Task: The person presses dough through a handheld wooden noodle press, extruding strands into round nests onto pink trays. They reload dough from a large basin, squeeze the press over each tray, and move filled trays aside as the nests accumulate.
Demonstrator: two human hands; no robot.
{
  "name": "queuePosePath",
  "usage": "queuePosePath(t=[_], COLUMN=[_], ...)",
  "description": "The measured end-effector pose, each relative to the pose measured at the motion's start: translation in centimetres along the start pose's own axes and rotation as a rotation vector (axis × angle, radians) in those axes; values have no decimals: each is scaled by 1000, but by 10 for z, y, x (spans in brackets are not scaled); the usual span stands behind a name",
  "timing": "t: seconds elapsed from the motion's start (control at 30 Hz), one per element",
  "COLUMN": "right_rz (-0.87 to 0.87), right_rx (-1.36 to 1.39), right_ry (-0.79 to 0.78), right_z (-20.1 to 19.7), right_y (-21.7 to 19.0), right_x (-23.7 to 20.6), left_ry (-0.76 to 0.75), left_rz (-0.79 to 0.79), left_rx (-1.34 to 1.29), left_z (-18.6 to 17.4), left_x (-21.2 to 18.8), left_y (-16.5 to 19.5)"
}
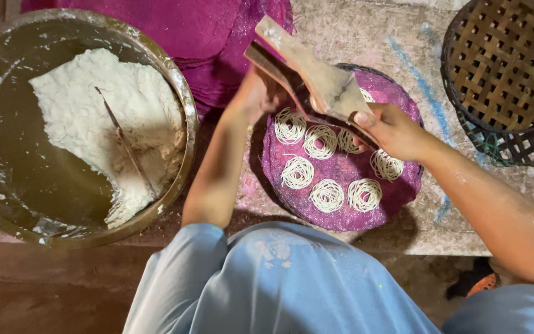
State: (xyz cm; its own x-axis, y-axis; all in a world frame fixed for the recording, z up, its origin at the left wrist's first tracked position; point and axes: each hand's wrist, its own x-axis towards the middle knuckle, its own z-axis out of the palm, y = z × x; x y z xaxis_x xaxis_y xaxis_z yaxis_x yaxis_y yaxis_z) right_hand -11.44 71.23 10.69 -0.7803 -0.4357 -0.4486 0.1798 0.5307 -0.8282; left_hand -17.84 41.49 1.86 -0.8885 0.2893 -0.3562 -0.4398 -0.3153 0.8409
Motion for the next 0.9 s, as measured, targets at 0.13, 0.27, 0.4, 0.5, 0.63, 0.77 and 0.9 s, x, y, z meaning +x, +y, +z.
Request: queuePosePath(t=[0.13,0.27,0.4,0.5,0.63,0.77,0.9], right_rz=[-9,-49,-200,-450,-304,155,600], right_rx=[62,-41,71,297,467,53,-385], right_ry=[49,222,362,548,992,1412,1449], right_z=[7,12,6,19,65,108,137], right_y=[10,28,59,101,171,216,212], right_x=[4,8,-17,-66,-148,-196,-207], left_ry=[-167,-24,255,432,436,291,220], left_rz=[-147,22,233,466,431,515,192], left_rx=[21,441,969,941,837,947,881], left_z=[-8,-14,-19,-24,-28,-26,-21], left_x=[-12,-38,-76,-105,-139,-155,-150], left_y=[-30,-33,-37,-54,-81,-91,-85])
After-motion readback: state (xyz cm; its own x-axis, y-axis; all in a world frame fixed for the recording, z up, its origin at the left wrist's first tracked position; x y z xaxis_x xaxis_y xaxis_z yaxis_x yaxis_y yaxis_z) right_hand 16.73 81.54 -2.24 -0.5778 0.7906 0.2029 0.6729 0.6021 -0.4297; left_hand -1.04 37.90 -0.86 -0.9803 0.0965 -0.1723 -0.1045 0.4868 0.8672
